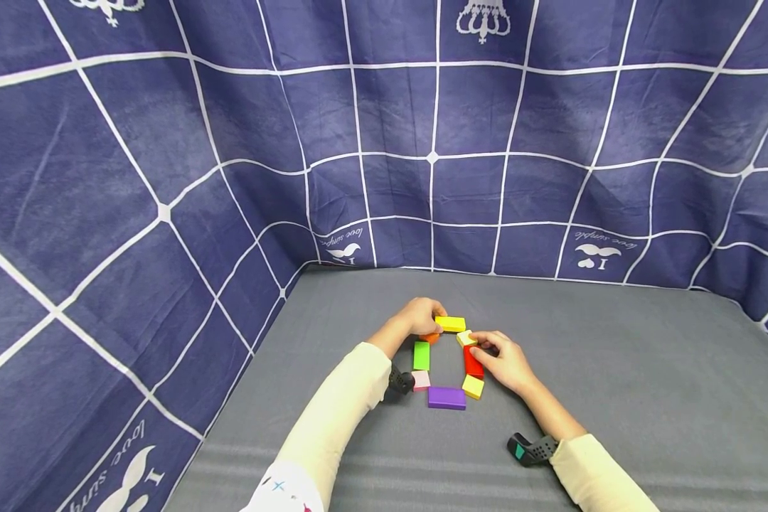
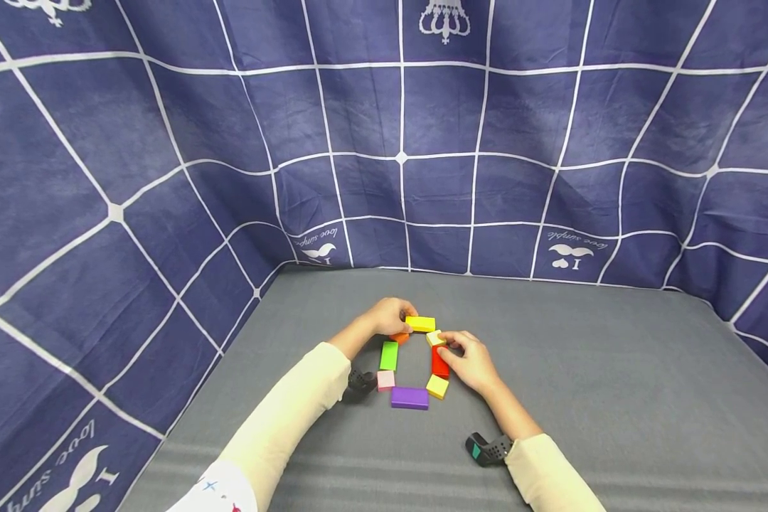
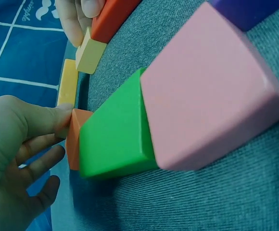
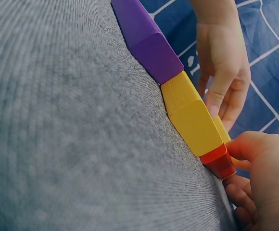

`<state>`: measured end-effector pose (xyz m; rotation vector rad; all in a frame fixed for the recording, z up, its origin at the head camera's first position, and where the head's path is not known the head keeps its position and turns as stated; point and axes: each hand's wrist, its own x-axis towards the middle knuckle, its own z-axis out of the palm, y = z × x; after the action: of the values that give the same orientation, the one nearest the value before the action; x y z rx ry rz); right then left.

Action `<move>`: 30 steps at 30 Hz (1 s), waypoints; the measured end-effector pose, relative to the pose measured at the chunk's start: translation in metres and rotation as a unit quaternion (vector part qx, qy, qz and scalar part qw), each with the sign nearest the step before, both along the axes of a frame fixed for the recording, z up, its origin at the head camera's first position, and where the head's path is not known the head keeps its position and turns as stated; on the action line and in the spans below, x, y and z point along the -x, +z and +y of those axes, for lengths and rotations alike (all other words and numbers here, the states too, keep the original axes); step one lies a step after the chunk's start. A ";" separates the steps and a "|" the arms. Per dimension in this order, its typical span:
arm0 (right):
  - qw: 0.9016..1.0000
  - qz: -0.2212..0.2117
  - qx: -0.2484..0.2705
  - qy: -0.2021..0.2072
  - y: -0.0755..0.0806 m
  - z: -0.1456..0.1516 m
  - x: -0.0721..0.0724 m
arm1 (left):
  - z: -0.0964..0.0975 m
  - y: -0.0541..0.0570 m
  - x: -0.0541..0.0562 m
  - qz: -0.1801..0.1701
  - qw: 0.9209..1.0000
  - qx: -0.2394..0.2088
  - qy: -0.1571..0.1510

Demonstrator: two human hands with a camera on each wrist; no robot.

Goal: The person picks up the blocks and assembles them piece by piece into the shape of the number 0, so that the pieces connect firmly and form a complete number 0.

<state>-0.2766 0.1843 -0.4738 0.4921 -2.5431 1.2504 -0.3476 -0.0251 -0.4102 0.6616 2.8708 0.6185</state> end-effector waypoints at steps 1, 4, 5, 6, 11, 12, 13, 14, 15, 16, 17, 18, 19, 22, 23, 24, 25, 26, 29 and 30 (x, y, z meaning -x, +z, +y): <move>1.000 0.000 0.000 0.000 0.000 0.000 0.000 | 0.000 0.000 0.000 0.001 1.000 -0.001 0.002; 1.000 0.003 0.002 0.000 0.000 0.000 -0.001 | 0.001 0.000 -0.002 -0.001 1.000 -0.009 0.009; 1.000 0.003 0.003 0.000 0.000 0.000 -0.001 | 0.002 0.000 -0.002 -0.002 1.000 -0.012 0.012; 1.000 0.004 0.004 0.000 0.000 0.000 -0.001 | 0.002 0.000 -0.003 -0.005 1.000 -0.014 0.017; 1.000 0.008 0.006 0.000 0.000 0.000 -0.001 | 0.005 0.000 -0.005 -0.014 0.999 -0.017 0.040; 1.000 0.008 0.005 0.001 0.000 0.000 -0.001 | 0.006 0.000 -0.006 -0.015 0.999 -0.017 0.044; 1.000 0.009 0.005 0.001 0.000 0.000 -0.001 | 0.006 0.000 -0.007 -0.014 0.999 -0.015 0.046; 1.000 0.009 0.005 0.001 0.000 0.000 -0.001 | 0.006 0.000 -0.007 -0.012 0.999 -0.014 0.049; 1.000 0.009 0.004 0.002 0.000 0.000 -0.001 | 0.007 -0.001 -0.008 -0.009 0.998 -0.013 0.053; 1.000 0.009 0.004 0.001 0.000 -0.001 -0.001 | 0.007 -0.002 -0.008 -0.005 0.998 -0.010 0.057; 1.000 0.009 0.005 0.002 0.000 -0.001 -0.001 | 0.007 -0.002 -0.009 -0.001 0.998 -0.006 0.061; 1.000 0.010 0.004 0.002 0.000 -0.001 -0.001 | 0.007 -0.003 -0.009 0.001 0.998 -0.002 0.065; 1.000 0.011 0.005 0.002 0.000 -0.001 -0.001 | 0.007 -0.003 -0.010 0.004 0.998 0.001 0.069; 1.000 0.013 0.007 0.003 0.000 -0.001 -0.001 | 0.007 -0.006 -0.010 0.007 0.997 0.008 0.079; 1.000 0.013 0.008 0.004 0.000 -0.001 -0.002 | 0.007 -0.006 -0.011 0.007 0.997 0.009 0.080; 1.000 0.014 0.007 0.004 0.000 -0.001 -0.002 | 0.007 -0.007 -0.011 0.005 0.997 0.006 0.081; 1.000 0.015 0.008 0.004 0.000 -0.001 -0.002 | 0.007 -0.007 -0.011 0.005 0.997 0.002 0.082; 1.000 0.015 0.008 0.005 0.001 -0.001 -0.002 | 0.006 -0.008 -0.011 0.004 0.997 -0.003 0.082; 1.000 0.013 0.005 0.003 0.000 -0.001 -0.002 | 0.004 -0.009 -0.013 0.004 0.996 -0.018 0.082; 1.000 0.012 0.005 0.002 0.000 -0.001 -0.001 | 0.003 -0.010 -0.013 0.004 0.996 -0.023 0.081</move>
<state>-0.2751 0.1832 -0.4737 0.5078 -2.5169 1.2502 -0.3346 -0.0218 -0.4200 0.4406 2.9469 0.7076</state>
